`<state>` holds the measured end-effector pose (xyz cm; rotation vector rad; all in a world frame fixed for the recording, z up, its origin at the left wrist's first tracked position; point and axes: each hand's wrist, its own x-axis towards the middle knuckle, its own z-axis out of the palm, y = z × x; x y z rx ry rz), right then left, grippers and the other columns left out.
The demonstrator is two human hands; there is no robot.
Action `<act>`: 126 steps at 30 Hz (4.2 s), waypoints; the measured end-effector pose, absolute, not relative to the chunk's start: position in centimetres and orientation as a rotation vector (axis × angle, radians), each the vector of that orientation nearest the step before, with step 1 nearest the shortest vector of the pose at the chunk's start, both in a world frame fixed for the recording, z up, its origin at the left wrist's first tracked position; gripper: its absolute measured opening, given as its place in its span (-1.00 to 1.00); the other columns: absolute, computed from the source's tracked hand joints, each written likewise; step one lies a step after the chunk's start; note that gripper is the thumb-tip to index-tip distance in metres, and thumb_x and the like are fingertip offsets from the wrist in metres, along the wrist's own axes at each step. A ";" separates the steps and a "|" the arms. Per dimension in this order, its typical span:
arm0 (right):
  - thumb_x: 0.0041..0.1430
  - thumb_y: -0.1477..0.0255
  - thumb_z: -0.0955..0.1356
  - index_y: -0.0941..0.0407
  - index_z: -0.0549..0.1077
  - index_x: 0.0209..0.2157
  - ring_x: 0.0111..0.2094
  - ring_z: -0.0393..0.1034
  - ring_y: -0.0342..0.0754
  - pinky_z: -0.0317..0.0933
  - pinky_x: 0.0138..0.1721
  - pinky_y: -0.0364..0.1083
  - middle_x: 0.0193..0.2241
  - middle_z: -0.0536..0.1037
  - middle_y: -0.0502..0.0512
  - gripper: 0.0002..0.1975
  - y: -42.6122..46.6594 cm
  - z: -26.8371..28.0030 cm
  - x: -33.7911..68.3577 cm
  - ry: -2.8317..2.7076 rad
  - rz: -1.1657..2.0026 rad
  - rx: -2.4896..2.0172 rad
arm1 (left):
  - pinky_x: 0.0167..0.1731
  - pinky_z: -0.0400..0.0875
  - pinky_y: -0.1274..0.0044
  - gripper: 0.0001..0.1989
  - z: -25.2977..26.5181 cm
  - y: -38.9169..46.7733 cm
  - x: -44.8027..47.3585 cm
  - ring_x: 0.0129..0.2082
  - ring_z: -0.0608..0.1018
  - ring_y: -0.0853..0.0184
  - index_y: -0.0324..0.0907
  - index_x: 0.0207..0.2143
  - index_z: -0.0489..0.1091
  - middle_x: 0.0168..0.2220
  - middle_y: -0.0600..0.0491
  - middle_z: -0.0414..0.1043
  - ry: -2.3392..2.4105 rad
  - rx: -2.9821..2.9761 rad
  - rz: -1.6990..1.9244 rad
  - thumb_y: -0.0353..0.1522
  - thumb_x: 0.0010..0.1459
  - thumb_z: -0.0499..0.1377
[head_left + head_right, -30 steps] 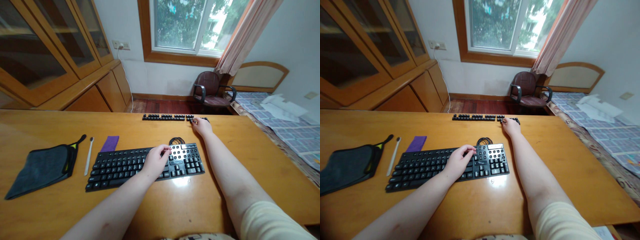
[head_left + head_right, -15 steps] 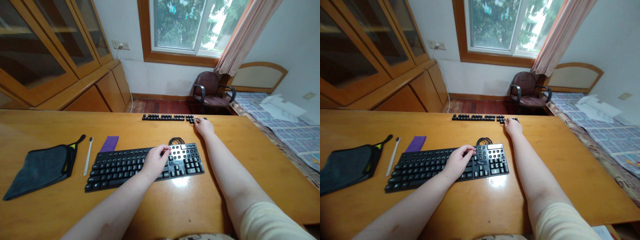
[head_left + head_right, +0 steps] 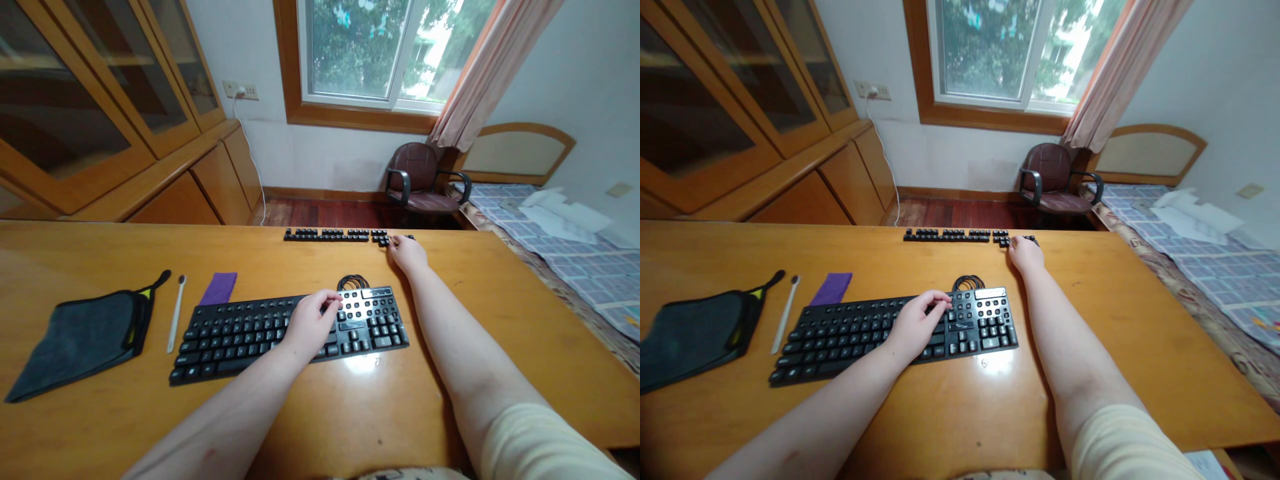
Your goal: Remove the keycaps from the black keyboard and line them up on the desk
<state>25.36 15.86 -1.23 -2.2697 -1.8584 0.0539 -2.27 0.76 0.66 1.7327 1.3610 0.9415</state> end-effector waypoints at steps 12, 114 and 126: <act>0.17 0.16 0.20 0.02 0.25 0.12 -0.10 0.38 0.09 0.22 -0.14 -0.02 -0.08 0.49 0.18 -0.49 15.5 -0.9 24.3 -1.970 0.110 -2.262 | -0.20 0.35 0.49 -0.85 0.7 0.8 -2.3 -0.23 0.53 0.30 -0.10 -0.33 0.42 -0.30 0.10 0.52 1.380 1.744 0.927 -0.32 0.15 0.06; 0.16 0.17 0.20 0.04 0.20 0.15 -0.14 0.40 0.14 0.22 -0.16 0.01 -0.12 0.50 0.22 -0.46 15.2 -0.8 23.5 -2.075 0.088 -2.199 | -0.19 0.36 0.49 -0.85 0.4 0.8 -2.3 -0.24 0.53 0.30 -0.11 -0.31 0.43 -0.29 0.09 0.52 1.379 1.763 0.932 -0.35 0.15 0.06; 0.18 0.21 0.20 0.10 0.28 0.07 -0.14 0.39 0.10 0.22 -0.17 -0.01 -0.14 0.51 0.23 -0.54 15.0 -0.2 23.7 -1.935 0.149 -2.277 | -0.21 0.36 0.51 -0.86 0.6 0.8 -2.2 -0.26 0.53 0.32 -0.12 -0.33 0.42 -0.32 0.10 0.51 1.362 1.768 0.948 -0.36 0.15 0.06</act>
